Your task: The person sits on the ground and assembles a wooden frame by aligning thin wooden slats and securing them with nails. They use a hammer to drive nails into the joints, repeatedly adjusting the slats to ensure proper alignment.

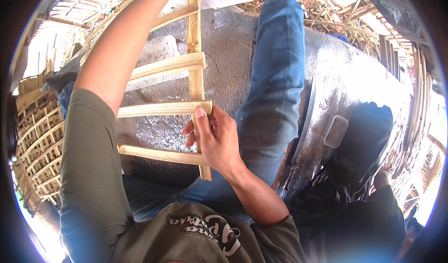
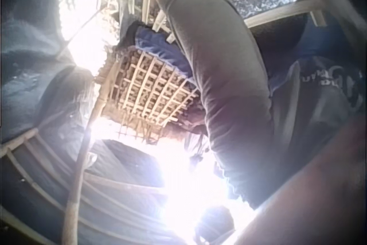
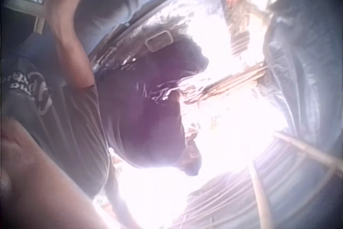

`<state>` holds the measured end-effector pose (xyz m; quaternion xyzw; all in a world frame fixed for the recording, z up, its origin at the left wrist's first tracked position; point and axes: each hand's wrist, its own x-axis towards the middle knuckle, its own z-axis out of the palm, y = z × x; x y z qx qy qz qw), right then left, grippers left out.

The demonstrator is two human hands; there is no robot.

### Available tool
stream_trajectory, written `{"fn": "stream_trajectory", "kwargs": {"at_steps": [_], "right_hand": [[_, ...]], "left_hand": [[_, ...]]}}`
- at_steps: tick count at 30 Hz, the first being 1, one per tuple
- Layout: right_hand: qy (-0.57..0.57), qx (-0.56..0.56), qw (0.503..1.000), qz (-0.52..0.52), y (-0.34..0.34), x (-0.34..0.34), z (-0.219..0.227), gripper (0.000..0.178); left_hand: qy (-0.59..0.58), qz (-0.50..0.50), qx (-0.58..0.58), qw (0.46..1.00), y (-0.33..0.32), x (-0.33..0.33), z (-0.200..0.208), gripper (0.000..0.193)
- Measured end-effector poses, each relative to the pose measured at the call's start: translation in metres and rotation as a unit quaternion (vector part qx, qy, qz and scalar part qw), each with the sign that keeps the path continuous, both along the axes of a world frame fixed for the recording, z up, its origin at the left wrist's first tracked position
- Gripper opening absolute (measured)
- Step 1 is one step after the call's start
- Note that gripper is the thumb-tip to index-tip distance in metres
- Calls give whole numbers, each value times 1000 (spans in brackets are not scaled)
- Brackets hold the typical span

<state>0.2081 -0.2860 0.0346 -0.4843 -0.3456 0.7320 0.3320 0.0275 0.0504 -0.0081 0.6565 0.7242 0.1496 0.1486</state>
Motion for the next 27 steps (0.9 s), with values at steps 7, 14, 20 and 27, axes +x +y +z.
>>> {"fn": "stream_trajectory", "kwargs": {"at_steps": [7, 14, 20, 27], "right_hand": [[-3, 0, 1000, -4, -1, 0, -3, 32], [-11, 5, 1000, 5, -1, 2, -3, 33], [-10, 5, 1000, 8, -1, 1, -5, 32], [17, 1, 1000, -4, -1, 1, -9, 32]], "left_hand": [[5, -15, -33, 999, 2, -1, 5, 88], [6, -9, -11, 1000, -2, 2, 6, 89], [8, 8, -7, 1000, 2, -1, -3, 91], [-19, 18, -13, 1000, -11, 6, 6, 91]]}}
